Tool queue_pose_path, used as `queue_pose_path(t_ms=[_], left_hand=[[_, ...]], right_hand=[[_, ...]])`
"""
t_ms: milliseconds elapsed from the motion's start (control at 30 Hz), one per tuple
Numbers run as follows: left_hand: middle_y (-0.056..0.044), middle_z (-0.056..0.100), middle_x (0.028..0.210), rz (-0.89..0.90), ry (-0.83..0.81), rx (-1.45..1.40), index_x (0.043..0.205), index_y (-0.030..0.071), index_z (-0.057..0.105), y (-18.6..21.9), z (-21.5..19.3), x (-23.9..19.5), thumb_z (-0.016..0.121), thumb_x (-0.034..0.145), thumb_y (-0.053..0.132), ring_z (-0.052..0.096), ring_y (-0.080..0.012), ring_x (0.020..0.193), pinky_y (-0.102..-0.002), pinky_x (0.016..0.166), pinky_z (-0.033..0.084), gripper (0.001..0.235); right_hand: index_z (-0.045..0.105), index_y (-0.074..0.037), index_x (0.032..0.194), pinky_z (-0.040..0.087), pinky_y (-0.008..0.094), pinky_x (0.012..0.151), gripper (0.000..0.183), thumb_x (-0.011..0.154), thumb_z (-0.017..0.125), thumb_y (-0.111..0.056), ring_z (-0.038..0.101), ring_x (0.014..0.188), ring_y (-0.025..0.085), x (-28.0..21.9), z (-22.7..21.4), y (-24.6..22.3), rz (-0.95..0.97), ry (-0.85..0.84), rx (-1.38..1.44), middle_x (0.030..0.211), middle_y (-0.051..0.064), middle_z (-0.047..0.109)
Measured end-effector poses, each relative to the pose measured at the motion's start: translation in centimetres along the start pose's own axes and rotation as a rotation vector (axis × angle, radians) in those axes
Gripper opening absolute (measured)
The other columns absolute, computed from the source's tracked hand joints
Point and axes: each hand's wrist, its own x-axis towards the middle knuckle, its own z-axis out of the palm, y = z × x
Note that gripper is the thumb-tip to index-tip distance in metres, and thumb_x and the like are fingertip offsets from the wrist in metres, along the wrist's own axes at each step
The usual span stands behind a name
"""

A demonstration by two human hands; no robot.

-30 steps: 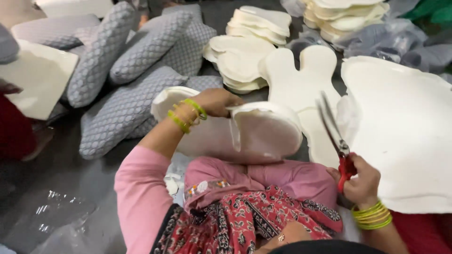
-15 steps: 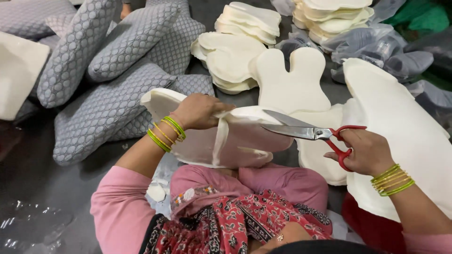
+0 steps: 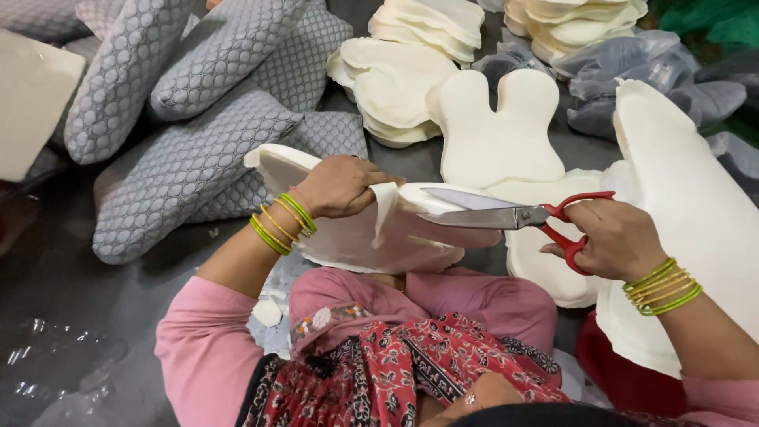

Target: The person trims excess material from molded foam pillow inserts with scissors.

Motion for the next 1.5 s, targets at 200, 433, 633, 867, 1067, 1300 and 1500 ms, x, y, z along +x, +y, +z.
queue_pose_path(t_ms=[200,433,633,867,1067,1300,1500], left_hand=[[-0.014,0.073,0.102,-0.047,-0.029,-0.056,0.134,0.026,0.069,0.2,-0.6,0.0,0.046,0.095,0.025,0.068,-0.0367,0.091,-0.051,0.078,0.052,0.044],[-0.018,0.073,0.100,-0.087,-0.018,-0.175,0.135,0.028,0.068,-0.6,-0.3,-0.4,0.041,0.099,0.032,0.067,-0.0400,0.089,-0.053,0.080,0.051,0.045],[-0.021,0.072,0.094,-0.152,-0.071,-0.201,0.136,0.030,0.067,-0.5,-0.4,0.4,0.036,0.099,0.036,0.066,-0.0421,0.086,-0.055,0.078,0.050,0.049],[-0.024,0.070,0.089,-0.216,-0.114,-0.193,0.103,0.010,0.071,-2.4,1.2,2.1,0.038,0.102,0.041,0.064,-0.0462,0.088,-0.059,0.081,0.047,0.045],[-0.026,0.069,0.091,-0.222,-0.081,-0.226,0.091,0.002,0.069,-3.3,1.5,2.9,0.038,0.103,0.042,0.063,-0.0482,0.090,-0.059,0.082,0.046,0.052],[-0.025,0.070,0.090,-0.234,-0.106,-0.274,0.094,0.003,0.068,-3.0,1.2,3.7,0.035,0.104,0.043,0.064,-0.0469,0.090,-0.057,0.082,0.046,0.054],[-0.024,0.069,0.091,-0.179,-0.092,-0.310,0.096,0.001,0.067,-2.8,1.1,4.3,0.032,0.105,0.047,0.063,-0.0464,0.090,-0.055,0.083,0.047,0.058]], right_hand=[[0.067,-0.010,0.084,0.051,0.040,0.062,0.049,0.067,0.083,-0.053,0.066,0.069,0.028,0.2,0.3,-0.1,-0.037,0.025,-0.020,0.073,0.007,0.067],[0.068,-0.010,0.088,0.051,0.039,0.065,0.035,0.076,0.083,-0.038,0.067,0.071,0.026,-0.3,0.5,0.5,-0.136,0.061,-0.110,0.076,0.006,0.068],[0.068,-0.013,0.093,0.052,0.037,0.064,0.028,0.072,0.081,-0.024,0.068,0.072,0.024,-0.4,-0.2,1.1,-0.072,-0.073,-0.172,0.079,0.003,0.069],[0.068,-0.016,0.094,0.052,0.037,0.061,0.020,0.082,0.078,-0.027,0.067,0.065,0.022,-0.3,-1.1,1.7,-0.025,-0.168,-0.269,0.076,-0.001,0.068],[0.067,-0.012,0.088,0.051,0.039,0.056,0.045,0.079,0.076,-0.055,0.065,0.060,0.027,1.9,-4.7,-1.8,0.028,-0.245,-0.291,0.068,0.003,0.067],[0.068,-0.015,0.096,0.053,0.036,0.062,0.031,0.080,0.078,-0.040,0.067,0.067,0.023,1.6,-3.3,-0.8,-0.031,-0.179,-0.356,0.079,0.000,0.069],[0.069,-0.016,0.095,0.053,0.035,0.062,0.029,0.083,0.077,-0.041,0.069,0.069,0.020,3.0,-3.8,-1.7,-0.054,-0.211,-0.340,0.077,-0.001,0.069]])
